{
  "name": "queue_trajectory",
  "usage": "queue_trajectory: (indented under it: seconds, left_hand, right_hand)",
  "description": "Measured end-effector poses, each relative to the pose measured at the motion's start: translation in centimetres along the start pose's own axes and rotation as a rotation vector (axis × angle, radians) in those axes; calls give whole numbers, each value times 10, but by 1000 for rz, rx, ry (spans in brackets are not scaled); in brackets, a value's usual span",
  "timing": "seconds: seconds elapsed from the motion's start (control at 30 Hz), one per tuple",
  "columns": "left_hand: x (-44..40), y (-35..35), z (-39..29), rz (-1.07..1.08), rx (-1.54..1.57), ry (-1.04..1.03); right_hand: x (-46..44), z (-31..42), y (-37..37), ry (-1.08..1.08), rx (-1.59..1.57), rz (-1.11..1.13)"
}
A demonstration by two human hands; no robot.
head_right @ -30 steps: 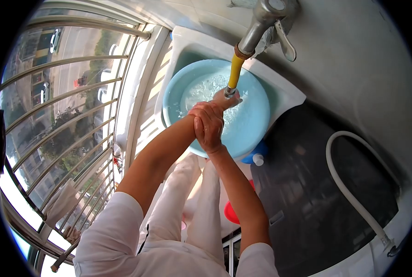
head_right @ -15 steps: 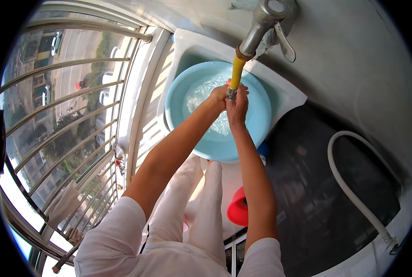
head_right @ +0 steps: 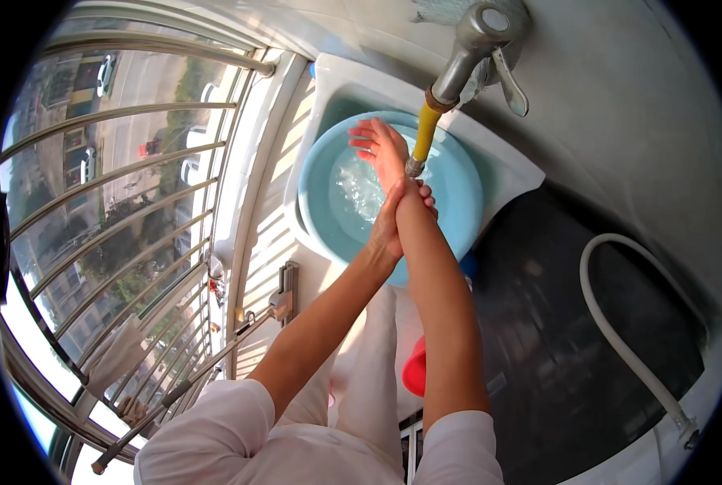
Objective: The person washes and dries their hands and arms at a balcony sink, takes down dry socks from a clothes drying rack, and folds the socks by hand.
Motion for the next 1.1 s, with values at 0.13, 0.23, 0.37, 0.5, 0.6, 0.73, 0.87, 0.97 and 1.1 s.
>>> queue_trajectory:
  seconds: [0.13,0.23,0.37,0.5,0.6,0.73,0.87,0.97,1.1]
  left_hand:
    - [39,-33,18,-392,-296,-37]
    - [32,-26,16,-459,-426,-29]
    - [-20,-8,-22,-295,-216,-9]
    - [-47,-13,-34,-92,-122,17]
    - [-70,0,-35,62,-276,151]
    - [-70,-18,-9,209,-645,583]
    - [-78,-34,5,247,-1032,788]
    - [-88,-41,16,290,-1198,884]
    - [-97,-33,18,174,-991,693]
  right_hand:
    - [-4,14,2,419,1604,-44]
    - [0,9,8,652,1639,-212]
    - [-3,-6,34,208,497,-246]
    - [24,5,28,218,-121,-272]
    - [62,16,11,278,-69,-412]
    - [117,14,39,400,-85,-560]
    - [164,3,44,253,-54,-616]
    - [179,-21,25,68,-198,-490]
    - [150,-28,-25,11,-507,-183]
Point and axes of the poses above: each hand's wrist, its own x-axis away from the middle knuckle, its own y-axis out of the back of the hand, z = x × y, the point moved 5 cm from there along -x, towards the middle knuckle, and after that the axes turned 7 degrees about x, right-handed, at the moved point
